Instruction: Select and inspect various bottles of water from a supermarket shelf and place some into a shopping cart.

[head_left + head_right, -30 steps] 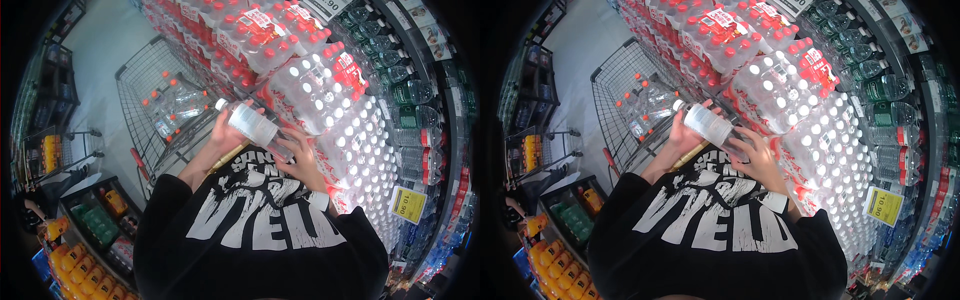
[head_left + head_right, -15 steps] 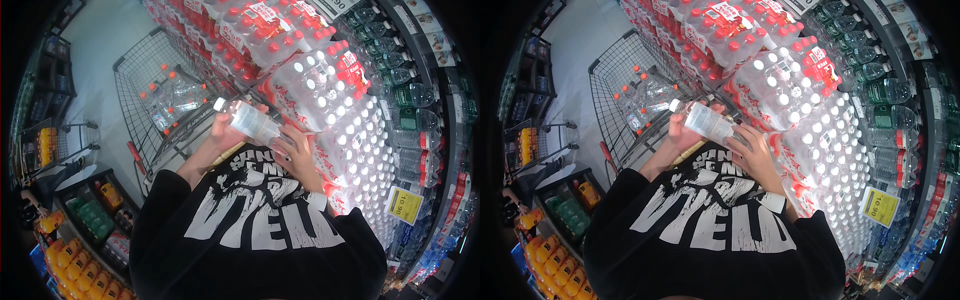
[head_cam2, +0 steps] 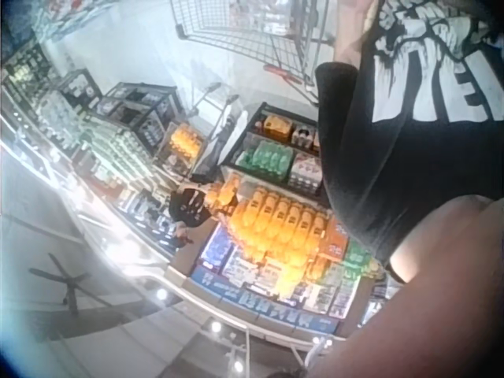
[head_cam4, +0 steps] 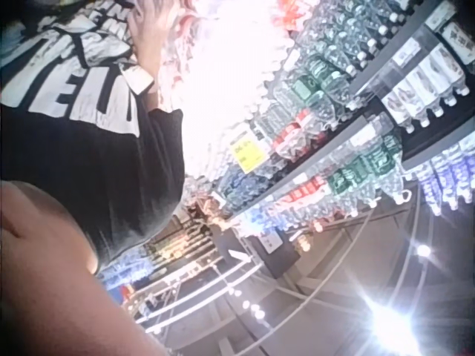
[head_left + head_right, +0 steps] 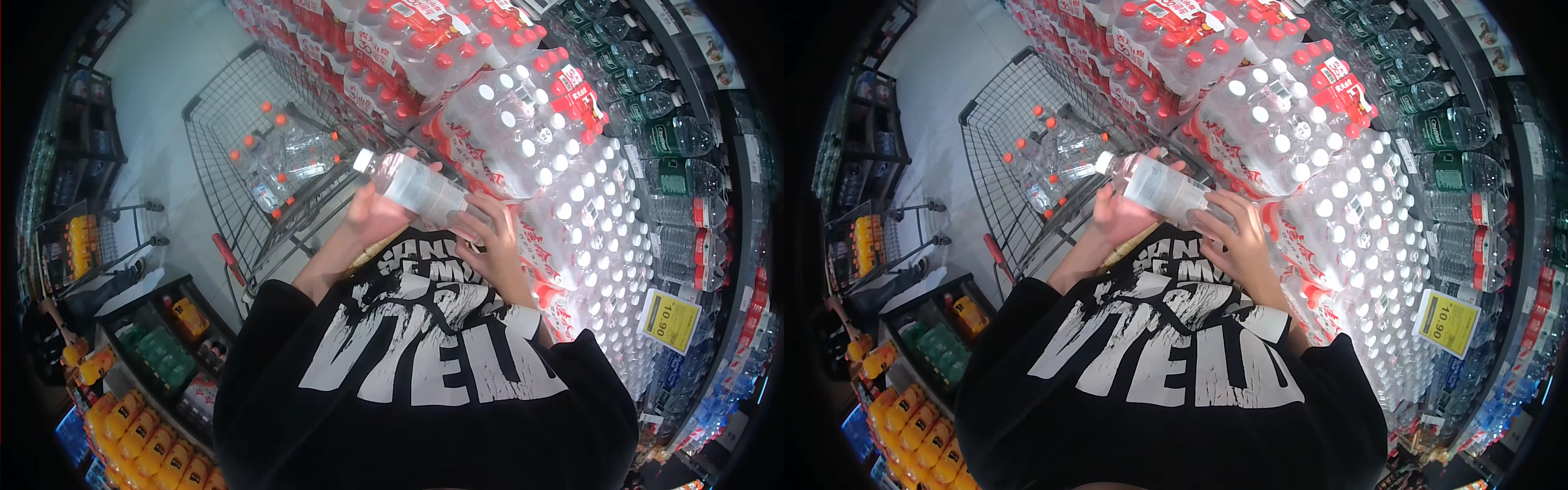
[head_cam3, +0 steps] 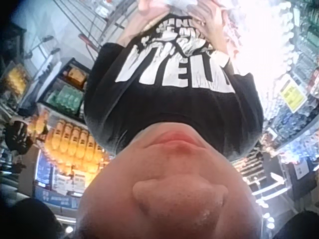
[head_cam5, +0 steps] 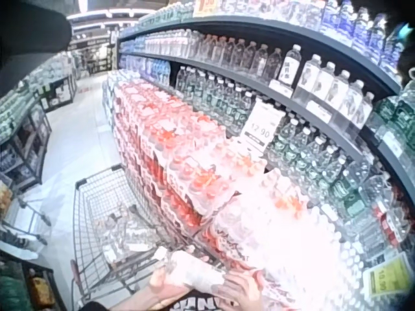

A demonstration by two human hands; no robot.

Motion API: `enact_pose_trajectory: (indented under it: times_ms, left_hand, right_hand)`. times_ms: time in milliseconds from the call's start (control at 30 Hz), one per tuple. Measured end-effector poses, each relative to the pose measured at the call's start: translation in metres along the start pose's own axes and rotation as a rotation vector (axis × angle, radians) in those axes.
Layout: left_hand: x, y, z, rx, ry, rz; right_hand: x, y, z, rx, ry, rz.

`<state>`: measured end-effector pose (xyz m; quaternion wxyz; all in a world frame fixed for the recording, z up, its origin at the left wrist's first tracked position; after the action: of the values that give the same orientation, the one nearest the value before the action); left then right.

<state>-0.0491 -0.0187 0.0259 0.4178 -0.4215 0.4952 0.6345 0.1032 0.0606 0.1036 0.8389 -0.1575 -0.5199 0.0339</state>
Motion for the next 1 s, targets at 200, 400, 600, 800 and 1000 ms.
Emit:
enact_pose_trajectory:
  times_ms: [200, 400, 600, 800, 1000]
  left_hand:
    - [0.010, -0.012, -0.011, 0.008, 0.120, 0.110]
    - [0.003, -0.021, -0.013, 0.026, 0.038, 0.165]
    - [-0.004, -0.023, -0.012, -0.014, 0.091, 0.171]
    - [0.004, -0.035, -0.019, 0.082, -0.064, 0.164]
    - [0.007, -0.042, -0.019, 0.086, 0.141, 0.253]
  right_hand:
    - [-0.024, 0.029, -0.025, -0.554, 0.015, 0.774]
    - [-0.038, 0.026, -0.032, -0.842, -0.103, 1.504]
    - [-0.035, 0.011, -0.009, -0.942, -0.392, 1.354]
    - [-0.055, 0.033, -0.027, -0.800, -0.310, 1.541]
    - [-0.039, 0.053, -0.023, -0.812, -0.135, 1.384]
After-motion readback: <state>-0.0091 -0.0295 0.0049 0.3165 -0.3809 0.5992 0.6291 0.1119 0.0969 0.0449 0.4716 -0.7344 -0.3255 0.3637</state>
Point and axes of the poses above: each hand's wrist, its own z-axis towards the middle knuckle, its own x-axis out of the back of the hand, y = z × x, the point moved 4 cm from there along z, towards the middle knuckle, and after that the axes turned 1 degree about -z, right-handed, at the moved point
